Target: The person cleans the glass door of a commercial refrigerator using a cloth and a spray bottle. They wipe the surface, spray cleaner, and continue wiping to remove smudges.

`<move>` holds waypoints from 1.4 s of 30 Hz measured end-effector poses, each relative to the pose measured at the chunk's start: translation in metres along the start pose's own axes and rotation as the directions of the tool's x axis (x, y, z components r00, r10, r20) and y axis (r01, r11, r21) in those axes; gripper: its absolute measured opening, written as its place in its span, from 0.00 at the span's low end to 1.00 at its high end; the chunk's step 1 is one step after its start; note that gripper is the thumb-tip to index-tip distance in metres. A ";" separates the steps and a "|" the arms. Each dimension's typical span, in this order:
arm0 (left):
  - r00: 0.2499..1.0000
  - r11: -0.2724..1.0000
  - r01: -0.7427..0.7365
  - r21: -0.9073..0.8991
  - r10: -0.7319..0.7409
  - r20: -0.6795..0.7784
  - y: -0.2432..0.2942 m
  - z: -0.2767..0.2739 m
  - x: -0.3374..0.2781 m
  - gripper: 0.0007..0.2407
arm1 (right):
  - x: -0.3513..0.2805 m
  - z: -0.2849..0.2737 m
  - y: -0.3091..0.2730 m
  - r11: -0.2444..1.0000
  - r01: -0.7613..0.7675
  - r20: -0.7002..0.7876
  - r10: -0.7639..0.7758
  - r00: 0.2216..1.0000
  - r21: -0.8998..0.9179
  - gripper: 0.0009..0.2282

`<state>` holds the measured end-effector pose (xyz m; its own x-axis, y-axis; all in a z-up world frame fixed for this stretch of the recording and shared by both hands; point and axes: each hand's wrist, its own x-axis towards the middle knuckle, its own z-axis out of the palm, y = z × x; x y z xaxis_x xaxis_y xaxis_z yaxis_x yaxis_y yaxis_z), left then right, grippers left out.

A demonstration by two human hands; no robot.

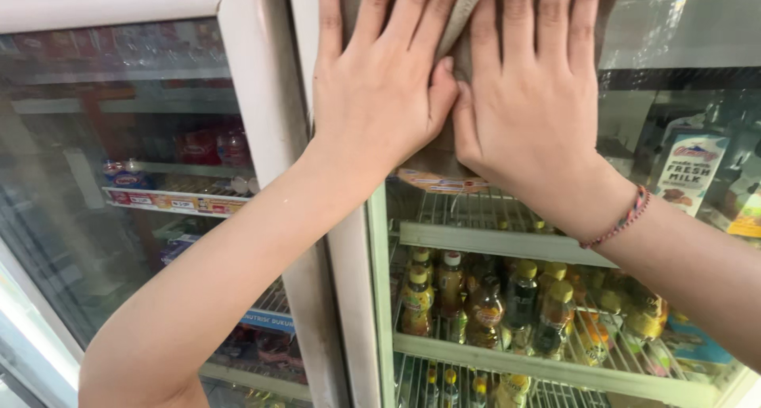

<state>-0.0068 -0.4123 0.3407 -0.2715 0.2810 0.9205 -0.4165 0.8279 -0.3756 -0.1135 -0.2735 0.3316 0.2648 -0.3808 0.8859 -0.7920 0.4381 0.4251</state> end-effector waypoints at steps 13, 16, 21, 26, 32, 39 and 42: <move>0.956 0.978 0.204 -0.042 -0.190 0.224 0.016 -0.006 -0.097 0.29 | -0.059 0.011 -0.060 1.000 -0.007 0.177 0.010 0.984 -0.017 0.32; 0.951 0.977 0.204 -0.056 -0.184 0.248 0.038 0.012 -0.153 0.25 | -0.119 0.029 -0.078 0.997 -0.024 0.239 0.041 0.970 -0.075 0.32; 0.970 0.991 0.114 -0.073 -0.095 0.223 0.098 0.017 -0.267 0.25 | -0.244 0.041 -0.135 0.996 -0.046 0.381 0.072 0.922 -0.076 0.24; 0.957 0.989 0.146 -0.036 -0.133 0.257 0.123 0.013 -0.290 0.23 | -0.284 0.049 -0.135 0.990 -0.134 0.301 0.137 0.944 -0.031 0.26; 0.958 0.955 0.240 -0.173 -0.204 0.199 0.108 0.013 -0.172 0.23 | -0.182 0.022 -0.069 0.947 -0.140 0.327 0.235 0.915 -0.289 0.31; 0.929 0.952 0.193 -0.238 -0.099 0.358 0.099 0.015 -0.089 0.24 | -0.129 -0.010 -0.026 0.898 -0.426 0.324 0.438 0.838 -0.111 0.31; 0.974 0.968 0.158 -0.196 -0.120 0.192 0.130 0.024 -0.141 0.23 | -0.177 0.004 -0.033 0.934 -0.340 0.227 0.356 0.906 -0.105 0.30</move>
<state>-0.0431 -0.3557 0.1596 -0.3813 0.0810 0.9209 -0.2760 0.9408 -0.1970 -0.1362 -0.2238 0.1595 -0.1667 -0.3745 0.9121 -0.7725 0.6245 0.1152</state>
